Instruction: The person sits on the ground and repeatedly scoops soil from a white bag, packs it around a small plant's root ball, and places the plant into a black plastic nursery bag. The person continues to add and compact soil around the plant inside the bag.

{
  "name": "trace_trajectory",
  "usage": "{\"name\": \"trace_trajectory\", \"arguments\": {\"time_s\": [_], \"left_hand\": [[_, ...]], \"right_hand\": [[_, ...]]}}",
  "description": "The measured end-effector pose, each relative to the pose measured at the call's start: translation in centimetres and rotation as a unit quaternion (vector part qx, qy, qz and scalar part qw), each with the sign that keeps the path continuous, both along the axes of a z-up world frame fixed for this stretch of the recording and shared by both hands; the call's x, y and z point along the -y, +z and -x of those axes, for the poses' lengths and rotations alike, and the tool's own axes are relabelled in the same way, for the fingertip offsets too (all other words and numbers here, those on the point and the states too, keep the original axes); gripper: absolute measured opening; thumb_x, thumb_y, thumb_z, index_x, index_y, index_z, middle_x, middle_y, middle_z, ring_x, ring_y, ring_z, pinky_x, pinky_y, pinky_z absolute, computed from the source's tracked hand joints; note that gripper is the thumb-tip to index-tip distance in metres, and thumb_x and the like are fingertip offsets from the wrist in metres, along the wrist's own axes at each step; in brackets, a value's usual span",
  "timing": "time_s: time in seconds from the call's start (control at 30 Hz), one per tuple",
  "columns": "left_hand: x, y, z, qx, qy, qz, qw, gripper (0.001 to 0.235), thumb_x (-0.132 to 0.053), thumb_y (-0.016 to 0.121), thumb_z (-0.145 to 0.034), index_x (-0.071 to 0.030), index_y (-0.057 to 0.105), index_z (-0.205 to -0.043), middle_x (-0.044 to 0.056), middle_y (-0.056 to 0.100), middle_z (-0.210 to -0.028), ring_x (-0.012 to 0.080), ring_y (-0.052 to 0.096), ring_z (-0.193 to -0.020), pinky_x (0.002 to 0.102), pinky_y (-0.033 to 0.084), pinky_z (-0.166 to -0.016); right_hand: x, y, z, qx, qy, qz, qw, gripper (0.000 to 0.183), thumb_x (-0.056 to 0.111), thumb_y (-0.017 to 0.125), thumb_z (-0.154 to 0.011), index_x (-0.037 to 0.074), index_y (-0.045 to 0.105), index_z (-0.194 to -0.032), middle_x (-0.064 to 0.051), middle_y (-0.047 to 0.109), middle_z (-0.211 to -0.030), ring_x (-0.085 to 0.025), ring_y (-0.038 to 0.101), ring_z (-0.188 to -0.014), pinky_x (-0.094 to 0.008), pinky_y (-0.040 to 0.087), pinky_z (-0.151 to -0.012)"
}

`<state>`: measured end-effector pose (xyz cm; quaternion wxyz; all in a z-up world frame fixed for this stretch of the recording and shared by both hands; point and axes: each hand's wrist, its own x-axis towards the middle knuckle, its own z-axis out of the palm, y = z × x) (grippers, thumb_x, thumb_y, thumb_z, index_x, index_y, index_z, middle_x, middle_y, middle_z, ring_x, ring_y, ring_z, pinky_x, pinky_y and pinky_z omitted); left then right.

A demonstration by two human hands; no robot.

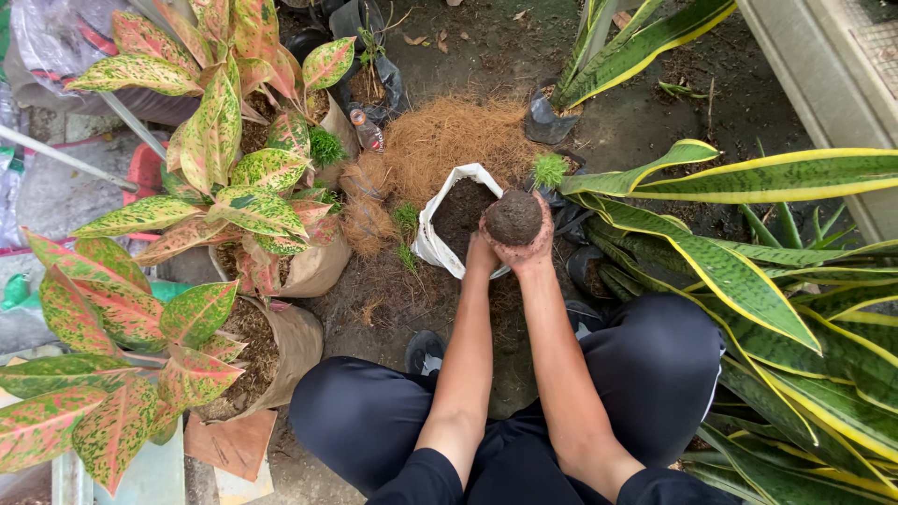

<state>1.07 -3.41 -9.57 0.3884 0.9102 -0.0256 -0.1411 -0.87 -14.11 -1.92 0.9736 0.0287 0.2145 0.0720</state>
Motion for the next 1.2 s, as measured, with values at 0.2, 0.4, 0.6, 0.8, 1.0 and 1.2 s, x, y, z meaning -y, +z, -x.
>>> {"name": "trace_trajectory", "arguments": {"time_s": [0.2,0.4,0.6,0.8,1.0,1.2], "left_hand": [[1.0,-0.2,0.7,-0.099,0.029,-0.019,0.995,0.087,-0.049,0.07,-0.086,-0.019,0.033,-0.159,0.012,0.034,-0.165,0.0315,0.04,-0.148,0.04,0.038,-0.118],[1.1,-0.8,0.4,-0.011,-0.052,-0.059,0.997,0.081,-0.05,0.072,-0.086,-0.019,0.045,-0.155,0.015,0.041,-0.161,0.035,0.042,-0.147,0.043,0.039,-0.117],[0.2,0.0,0.4,-0.064,-0.04,-0.012,0.997,0.076,-0.045,0.076,-0.08,-0.015,0.056,-0.147,0.015,0.054,-0.154,0.0338,0.051,-0.143,0.042,0.046,-0.114],[0.6,0.1,1.1,-0.058,0.012,-0.004,0.998,0.065,-0.033,0.08,-0.083,-0.009,0.058,-0.14,0.02,0.057,-0.142,0.0406,0.054,-0.131,0.046,0.047,-0.106],[-2.4,0.9,-0.3,-0.187,0.214,0.198,0.938,0.042,-0.014,0.078,-0.09,-0.005,0.07,-0.13,0.017,0.072,-0.124,0.0299,0.071,-0.107,0.041,0.055,-0.094],[-5.3,1.5,-1.3,-0.247,0.329,0.514,0.752,0.058,-0.007,0.075,-0.091,-0.002,0.047,-0.142,0.015,0.07,-0.119,0.025,0.074,-0.098,0.032,0.06,-0.082]], "right_hand": [[0.3,-1.9,-0.3,-0.162,0.086,0.186,0.965,0.034,0.046,0.06,-0.093,0.025,0.064,-0.119,-0.004,0.069,-0.125,-0.031,0.065,-0.116,-0.057,0.053,-0.099],[0.4,-1.7,-0.1,-0.183,0.099,0.183,0.961,0.039,0.049,0.057,-0.093,0.024,0.059,-0.124,-0.008,0.066,-0.127,-0.036,0.063,-0.119,-0.066,0.05,-0.1],[1.0,-2.8,-0.2,-0.118,0.067,0.185,0.973,0.042,0.051,0.054,-0.096,0.018,0.065,-0.12,-0.01,0.069,-0.121,-0.034,0.065,-0.115,-0.06,0.053,-0.097],[1.2,-3.2,0.2,-0.117,0.063,0.169,0.977,0.04,0.049,0.054,-0.099,0.018,0.065,-0.122,-0.008,0.069,-0.122,-0.032,0.066,-0.114,-0.059,0.054,-0.097],[1.4,-2.2,0.1,-0.137,0.064,0.181,0.972,0.045,0.053,0.046,-0.096,0.019,0.065,-0.119,-0.011,0.068,-0.121,-0.034,0.066,-0.112,-0.064,0.053,-0.094],[1.8,-2.8,0.5,-0.139,0.041,0.165,0.976,0.045,0.051,0.046,-0.098,0.018,0.065,-0.122,-0.012,0.068,-0.127,-0.035,0.066,-0.116,-0.063,0.053,-0.099]]}}
